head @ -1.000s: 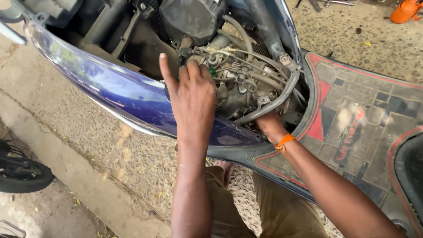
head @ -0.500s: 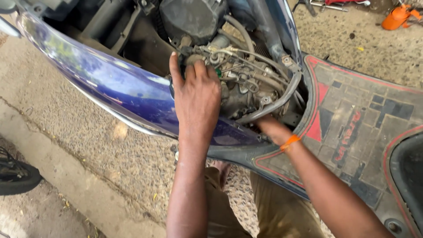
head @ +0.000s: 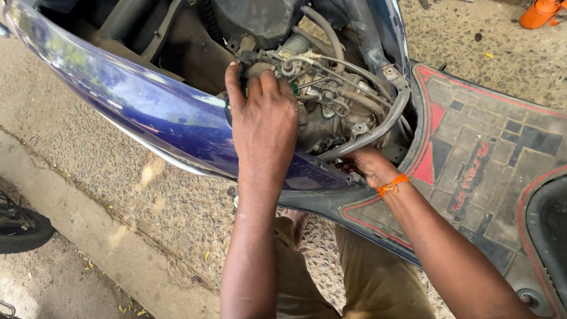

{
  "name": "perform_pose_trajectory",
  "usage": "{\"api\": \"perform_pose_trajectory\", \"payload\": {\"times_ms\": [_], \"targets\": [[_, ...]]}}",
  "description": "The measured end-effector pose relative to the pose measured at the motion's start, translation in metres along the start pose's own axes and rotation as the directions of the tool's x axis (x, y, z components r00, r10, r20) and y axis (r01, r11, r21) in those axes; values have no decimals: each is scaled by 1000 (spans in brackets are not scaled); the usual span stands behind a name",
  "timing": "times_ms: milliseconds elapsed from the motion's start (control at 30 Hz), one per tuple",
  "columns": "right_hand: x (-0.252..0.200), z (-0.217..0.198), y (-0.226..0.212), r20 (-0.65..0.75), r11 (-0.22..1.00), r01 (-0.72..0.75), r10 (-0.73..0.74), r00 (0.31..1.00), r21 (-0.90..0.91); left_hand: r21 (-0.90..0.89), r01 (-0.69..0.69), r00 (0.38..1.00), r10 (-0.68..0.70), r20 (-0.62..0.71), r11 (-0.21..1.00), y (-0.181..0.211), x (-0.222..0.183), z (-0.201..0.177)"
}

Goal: The recorder is inspecting and cleaning a spark plug on a motorcycle engine.

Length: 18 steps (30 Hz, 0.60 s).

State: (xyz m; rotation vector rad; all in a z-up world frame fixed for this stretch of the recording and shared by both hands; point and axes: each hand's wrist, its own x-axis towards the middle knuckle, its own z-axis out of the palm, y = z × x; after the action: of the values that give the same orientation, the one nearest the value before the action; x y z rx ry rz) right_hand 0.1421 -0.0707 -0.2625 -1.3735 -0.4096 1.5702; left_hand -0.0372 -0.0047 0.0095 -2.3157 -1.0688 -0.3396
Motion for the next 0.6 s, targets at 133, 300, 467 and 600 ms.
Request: {"api": "perform_pose_trajectory", "payload": {"times_ms": [133, 300, 467, 600], "targets": [[30, -24, 54, -85, 966, 257, -255, 963, 10, 18, -2, 1000, 2, -2, 1000, 1, 1, -1], [33, -25, 63, -30, 489, 528, -753, 657, -694, 16, 6, 1000, -6, 2, 1000, 2, 0, 0], [20, -19, 36, 112, 790, 575, -565, 818, -213, 12, 11, 1000, -11, 4, 1000, 1, 2, 0], [14, -20, 13, 215, 996, 70, -80, 973, 52, -8, 17, 1000, -17, 17, 1000, 0, 1, 1]]}}
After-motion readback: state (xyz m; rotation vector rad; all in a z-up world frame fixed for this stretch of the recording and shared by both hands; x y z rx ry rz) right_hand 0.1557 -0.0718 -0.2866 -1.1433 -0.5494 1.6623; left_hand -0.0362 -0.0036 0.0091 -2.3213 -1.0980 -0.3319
